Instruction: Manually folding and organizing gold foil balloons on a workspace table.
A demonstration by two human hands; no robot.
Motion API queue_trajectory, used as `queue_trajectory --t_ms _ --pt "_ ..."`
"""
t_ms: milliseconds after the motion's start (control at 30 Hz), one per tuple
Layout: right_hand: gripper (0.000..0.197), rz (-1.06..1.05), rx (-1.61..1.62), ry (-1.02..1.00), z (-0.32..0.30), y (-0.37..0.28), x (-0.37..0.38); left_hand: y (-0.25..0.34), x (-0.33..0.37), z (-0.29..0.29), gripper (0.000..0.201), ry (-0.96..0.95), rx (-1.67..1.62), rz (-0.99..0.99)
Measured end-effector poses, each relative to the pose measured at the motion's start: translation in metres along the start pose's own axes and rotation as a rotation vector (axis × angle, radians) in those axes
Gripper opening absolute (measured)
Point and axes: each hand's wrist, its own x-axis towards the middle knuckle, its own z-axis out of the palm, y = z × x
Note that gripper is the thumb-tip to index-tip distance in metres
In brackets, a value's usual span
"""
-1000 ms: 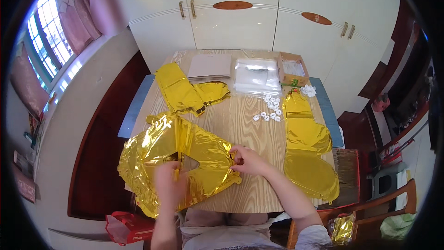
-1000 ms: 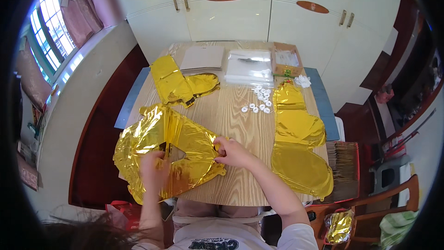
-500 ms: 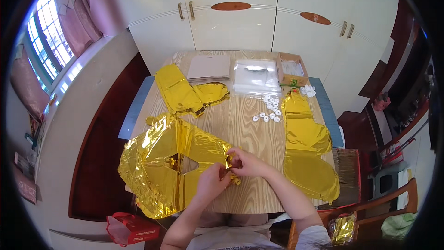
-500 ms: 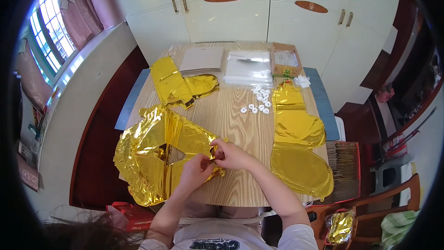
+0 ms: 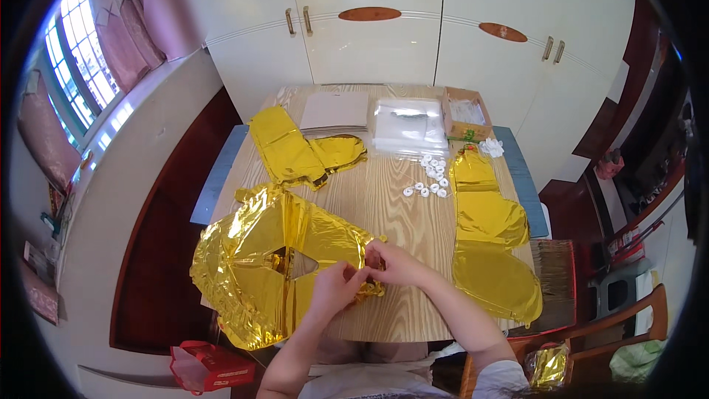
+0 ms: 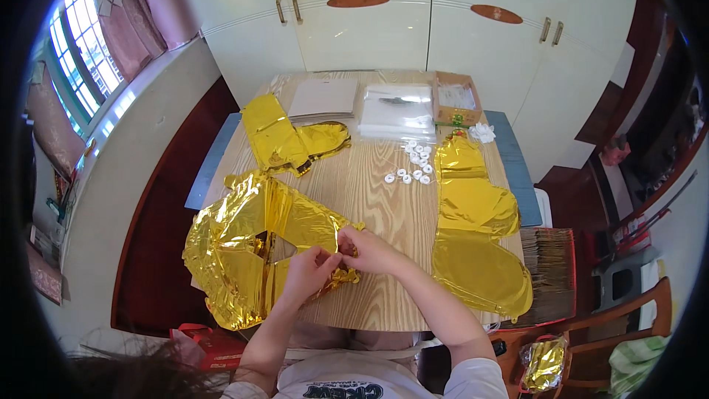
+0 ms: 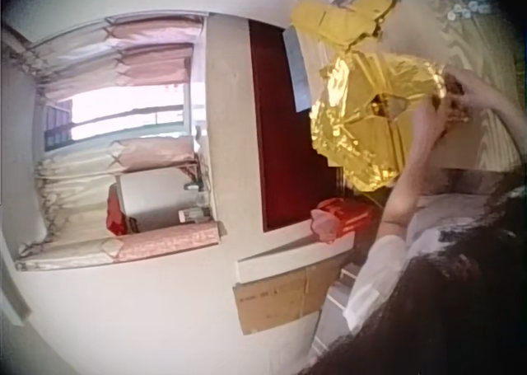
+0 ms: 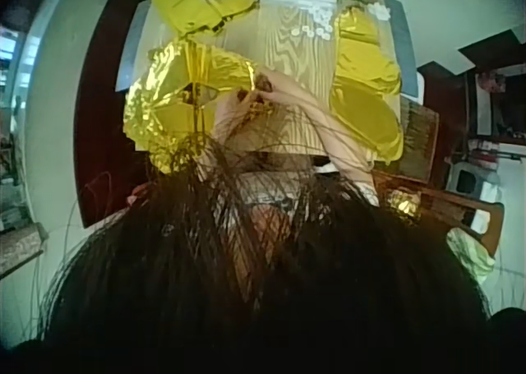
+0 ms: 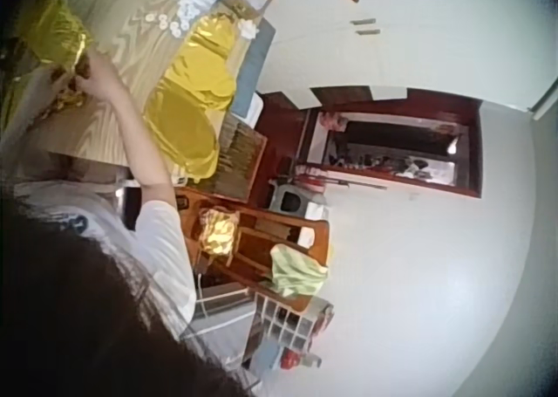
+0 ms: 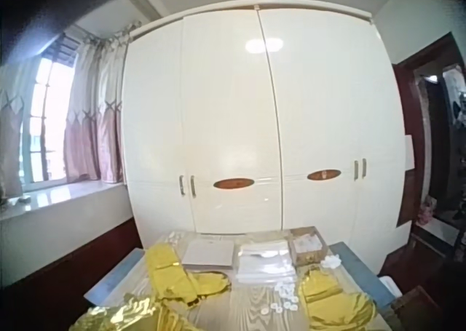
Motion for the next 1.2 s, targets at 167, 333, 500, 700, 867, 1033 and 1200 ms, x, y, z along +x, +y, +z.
queue_trajectory --t_ms 167,333,500,700,867,1033,1200 --pt "0.024 -0.075 0.098 0.072 0.008 0.007 0.000 0.002 0.000 0.003 0.019 0.086 0.009 0.102" --pt "0.019 -0.087 -0.085 0.008 0.003 0.003 -0.001 -0.013 0.003 -0.006 0.018 0.087 0.038 0.050" --pt "0.021 -0.134 -0.397 -0.027 0.006 0.016 -0.003 -0.025 0.004 -0.029 0.018 0.152 0.007 0.007" --pt "0.019 -0.117 -0.389 -0.001 0.006 0.016 -0.002 -0.041 -0.001 -0.060 0.017 0.284 0.140 0.052" --pt "0.017 -0.089 -0.353 -0.062 0.002 0.014 -0.002 -0.046 -0.005 -0.086 0.016 0.366 0.295 -0.015" --pt "0.013 -0.023 -0.270 -0.056 -0.003 0.004 -0.003 -0.078 -0.009 -0.119 0.018 0.472 0.338 -0.042" --pt "0.010 -0.039 -0.292 -0.029 0.000 0.010 -0.003 -0.133 -0.008 -0.158 0.019 0.547 0.486 -0.077"
